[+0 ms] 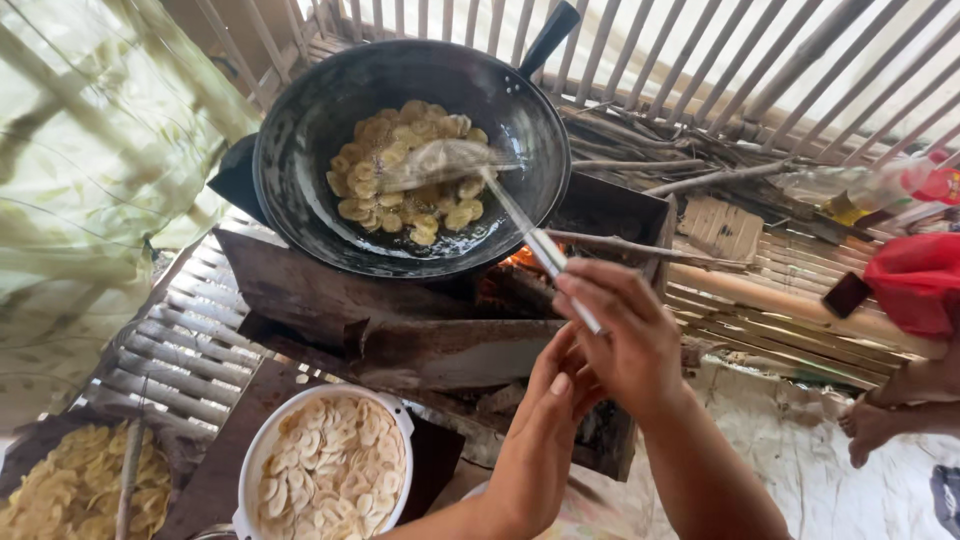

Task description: The person fries banana slices in a wok over an open wood fire, stirring and lifting them with a skimmer and using a stick to manage the firewood.

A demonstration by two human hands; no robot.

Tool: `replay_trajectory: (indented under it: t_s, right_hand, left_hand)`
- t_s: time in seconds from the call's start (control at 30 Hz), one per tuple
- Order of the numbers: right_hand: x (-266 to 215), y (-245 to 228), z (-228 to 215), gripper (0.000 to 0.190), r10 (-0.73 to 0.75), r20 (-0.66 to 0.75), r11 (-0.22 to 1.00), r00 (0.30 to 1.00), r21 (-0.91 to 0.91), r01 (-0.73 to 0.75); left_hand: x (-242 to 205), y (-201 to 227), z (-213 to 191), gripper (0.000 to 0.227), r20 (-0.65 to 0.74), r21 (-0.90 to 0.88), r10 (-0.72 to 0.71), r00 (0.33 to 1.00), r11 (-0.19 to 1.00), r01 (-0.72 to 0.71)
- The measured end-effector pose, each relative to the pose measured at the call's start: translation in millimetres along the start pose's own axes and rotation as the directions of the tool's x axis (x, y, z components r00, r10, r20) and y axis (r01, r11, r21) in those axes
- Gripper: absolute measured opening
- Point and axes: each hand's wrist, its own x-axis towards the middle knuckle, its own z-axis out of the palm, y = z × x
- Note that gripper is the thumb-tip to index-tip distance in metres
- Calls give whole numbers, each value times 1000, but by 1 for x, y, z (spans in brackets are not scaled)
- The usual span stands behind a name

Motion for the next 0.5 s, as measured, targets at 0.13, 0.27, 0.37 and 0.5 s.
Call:
replay_trajectory:
  t_s: [0.13, 0.27, 0.37, 0.5]
  right_hand:
    - [24, 18, 6, 31, -51, -145, 999, 988, -20, 49]
    - [55, 34, 47, 26, 50, -179, 998, 983, 38, -44]
    - [56, 14, 50, 25, 35, -105, 998, 994, 53, -30]
    - [60, 9, 45, 25, 110, -3, 991, 994, 71, -110]
  left_hand:
    - [4, 15, -2, 74, -110, 95, -37, 993, 994, 48]
    - [-3, 21, 2, 69, -116, 130, 35, 993, 991, -20]
    - [-9, 38, 1, 65, -124, 157, 59, 991, 987, -39]
    - [-7, 68, -16, 58, -140, 193, 226, 964, 961, -197]
